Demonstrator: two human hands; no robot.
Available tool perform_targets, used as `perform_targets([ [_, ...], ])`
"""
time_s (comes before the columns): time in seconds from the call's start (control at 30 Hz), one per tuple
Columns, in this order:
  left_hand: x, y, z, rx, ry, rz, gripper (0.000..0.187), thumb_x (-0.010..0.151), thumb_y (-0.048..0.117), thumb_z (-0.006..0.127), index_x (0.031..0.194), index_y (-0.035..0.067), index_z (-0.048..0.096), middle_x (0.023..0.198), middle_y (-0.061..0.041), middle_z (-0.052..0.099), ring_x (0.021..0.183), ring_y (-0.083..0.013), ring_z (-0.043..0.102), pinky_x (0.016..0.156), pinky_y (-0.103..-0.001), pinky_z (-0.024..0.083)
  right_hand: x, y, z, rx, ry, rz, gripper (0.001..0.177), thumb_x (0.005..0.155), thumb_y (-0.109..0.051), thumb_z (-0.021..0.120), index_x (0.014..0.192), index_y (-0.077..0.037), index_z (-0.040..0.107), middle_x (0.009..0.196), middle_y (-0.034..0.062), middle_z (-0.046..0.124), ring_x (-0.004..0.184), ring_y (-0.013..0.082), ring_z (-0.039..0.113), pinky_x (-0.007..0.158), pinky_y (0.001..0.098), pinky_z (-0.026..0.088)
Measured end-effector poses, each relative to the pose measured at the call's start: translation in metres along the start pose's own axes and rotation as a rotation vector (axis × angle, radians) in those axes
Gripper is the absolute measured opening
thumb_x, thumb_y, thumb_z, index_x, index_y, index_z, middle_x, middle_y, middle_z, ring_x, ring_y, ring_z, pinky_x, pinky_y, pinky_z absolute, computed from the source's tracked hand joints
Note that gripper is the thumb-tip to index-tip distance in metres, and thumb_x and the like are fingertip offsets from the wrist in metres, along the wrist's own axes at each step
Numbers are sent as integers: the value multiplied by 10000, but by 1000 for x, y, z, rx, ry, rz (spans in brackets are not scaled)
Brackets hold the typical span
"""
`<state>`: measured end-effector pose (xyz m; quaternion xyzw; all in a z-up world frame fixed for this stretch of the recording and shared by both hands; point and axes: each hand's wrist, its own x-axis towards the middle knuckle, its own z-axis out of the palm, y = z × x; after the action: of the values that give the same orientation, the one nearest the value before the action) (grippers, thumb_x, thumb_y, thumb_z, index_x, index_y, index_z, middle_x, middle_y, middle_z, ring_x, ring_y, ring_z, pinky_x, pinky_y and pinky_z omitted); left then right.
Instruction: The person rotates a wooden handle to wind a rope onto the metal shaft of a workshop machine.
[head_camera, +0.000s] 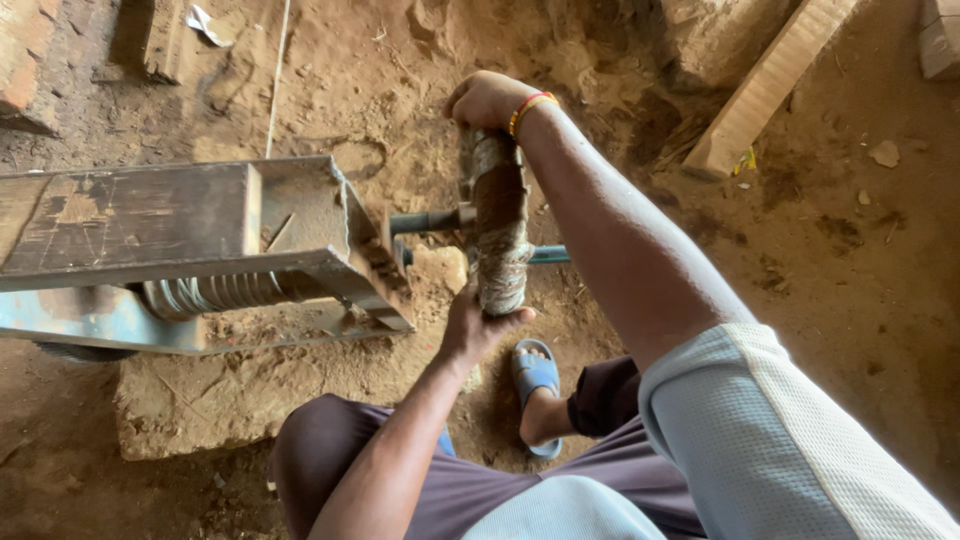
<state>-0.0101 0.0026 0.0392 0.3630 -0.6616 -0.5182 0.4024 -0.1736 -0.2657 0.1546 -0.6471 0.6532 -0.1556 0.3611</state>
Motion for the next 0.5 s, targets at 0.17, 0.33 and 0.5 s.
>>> perform_targets([
  [0.17,3,2,0,84,20,-37,827,750,846,626,1104,98,634,833,-37,724,729,-131,739,631,-290,676,13,2,-4,-88,-44,-23,350,795,-146,698,1118,-209,819,1076,28,796,897,164,715,757,363,573],
  [0.33,7,10,-1,62,49,52,783,814,855,591,1050,110,639,791,-6,689,699,-125,723,621,-300,668,21,-3,-8,-232,-103,28,397,793,-149,707,1166,-257,791,1162,9,760,958,186,705,778,399,570],
  [0.5,9,16,-3,61,31,71,781,816,870,573,1024,120,637,769,15,685,674,-114,722,594,-300,660,29,3,-8,-266,-116,-6,401,805,-168,719,1189,-263,786,1201,14,761,1007,187,704,811,401,568],
])
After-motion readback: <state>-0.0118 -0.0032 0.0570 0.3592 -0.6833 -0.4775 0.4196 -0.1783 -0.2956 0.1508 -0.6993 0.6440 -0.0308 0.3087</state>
